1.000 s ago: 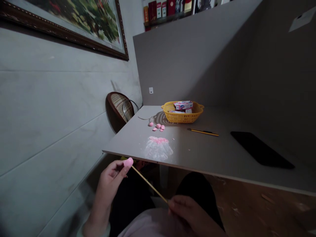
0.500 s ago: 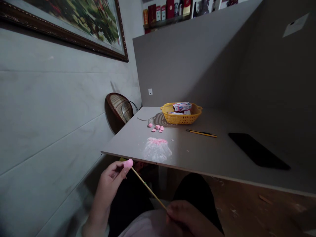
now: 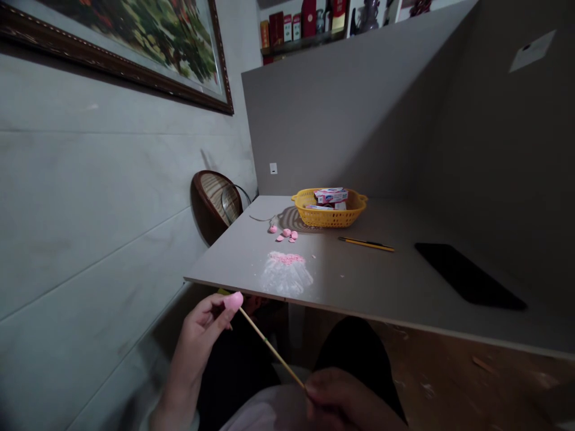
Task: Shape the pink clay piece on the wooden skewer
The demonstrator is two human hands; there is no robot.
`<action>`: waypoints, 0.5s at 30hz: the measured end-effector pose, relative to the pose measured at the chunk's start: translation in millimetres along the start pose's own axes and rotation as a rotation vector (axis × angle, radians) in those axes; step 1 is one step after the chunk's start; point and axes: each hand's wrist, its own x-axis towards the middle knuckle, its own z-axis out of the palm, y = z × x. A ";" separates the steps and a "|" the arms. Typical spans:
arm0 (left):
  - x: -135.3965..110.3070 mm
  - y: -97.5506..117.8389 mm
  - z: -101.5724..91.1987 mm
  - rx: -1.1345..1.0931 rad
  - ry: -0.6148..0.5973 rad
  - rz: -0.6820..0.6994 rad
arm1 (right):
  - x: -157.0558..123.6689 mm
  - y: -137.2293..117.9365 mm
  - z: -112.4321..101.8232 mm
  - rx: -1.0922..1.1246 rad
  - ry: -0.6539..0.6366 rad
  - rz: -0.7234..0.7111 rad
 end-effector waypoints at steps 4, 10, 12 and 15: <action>2.2 -2.7 2.2 0.020 0.061 -0.048 | 14.8 10.3 -9.4 -0.445 0.290 -0.191; 4.2 -6.5 1.3 0.020 0.156 -0.086 | 4.6 6.6 -25.4 -0.826 0.698 -0.493; 2.4 -3.2 -2.7 0.021 0.149 -0.051 | -0.5 4.2 -22.1 -0.604 0.532 -0.354; -2.1 5.5 -9.8 0.033 0.121 0.051 | 0.1 3.5 -12.9 -0.197 0.141 -0.078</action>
